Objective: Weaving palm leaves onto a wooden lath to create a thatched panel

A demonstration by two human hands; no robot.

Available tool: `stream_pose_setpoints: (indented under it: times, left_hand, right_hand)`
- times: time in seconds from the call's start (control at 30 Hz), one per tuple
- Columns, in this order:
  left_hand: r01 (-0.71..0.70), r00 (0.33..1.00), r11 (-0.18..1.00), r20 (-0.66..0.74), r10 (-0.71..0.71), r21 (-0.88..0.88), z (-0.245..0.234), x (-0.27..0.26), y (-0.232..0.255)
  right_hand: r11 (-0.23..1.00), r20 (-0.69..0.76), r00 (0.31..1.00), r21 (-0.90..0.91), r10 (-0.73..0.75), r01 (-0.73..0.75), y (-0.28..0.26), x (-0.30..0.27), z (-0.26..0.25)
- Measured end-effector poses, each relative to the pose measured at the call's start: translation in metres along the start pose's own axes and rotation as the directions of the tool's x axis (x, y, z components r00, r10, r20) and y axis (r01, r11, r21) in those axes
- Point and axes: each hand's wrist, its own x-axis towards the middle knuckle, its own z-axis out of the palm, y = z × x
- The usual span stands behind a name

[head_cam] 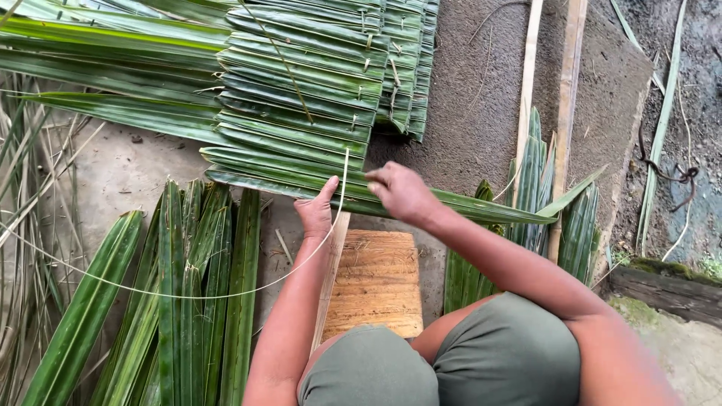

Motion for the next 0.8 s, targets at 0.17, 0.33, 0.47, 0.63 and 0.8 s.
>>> stream_pose_setpoints:
  times: [0.17,0.33,0.47,0.63,0.8]
  left_hand:
    - [-0.002,1.000,1.000,-0.012,0.002,-0.007,-0.006,0.003,-0.010]
    - [-0.011,1.000,0.999,-0.012,0.010,-0.040,-0.002,0.005,-0.006]
    - [-0.010,1.000,0.999,-0.013,0.009,-0.051,-0.003,0.003,-0.006]
    - [-0.001,1.000,0.998,-0.005,0.001,-0.061,0.001,-0.010,0.006]
    - [-0.001,1.000,0.998,0.013,0.002,-0.065,-0.002,-0.013,0.005]
  right_hand:
    - [0.979,0.128,0.986,0.163,0.103,-0.123,0.012,-0.012,0.042]
    - [0.950,0.114,0.974,0.226,0.194,-0.215,0.010,-0.007,0.047]
    - [0.927,0.143,0.949,0.212,0.282,-0.308,-0.007,-0.011,0.044]
    - [0.909,0.189,0.914,0.151,0.359,-0.388,-0.014,-0.007,0.041]
    - [0.856,0.202,0.867,0.168,0.455,-0.489,-0.028,-0.004,0.038]
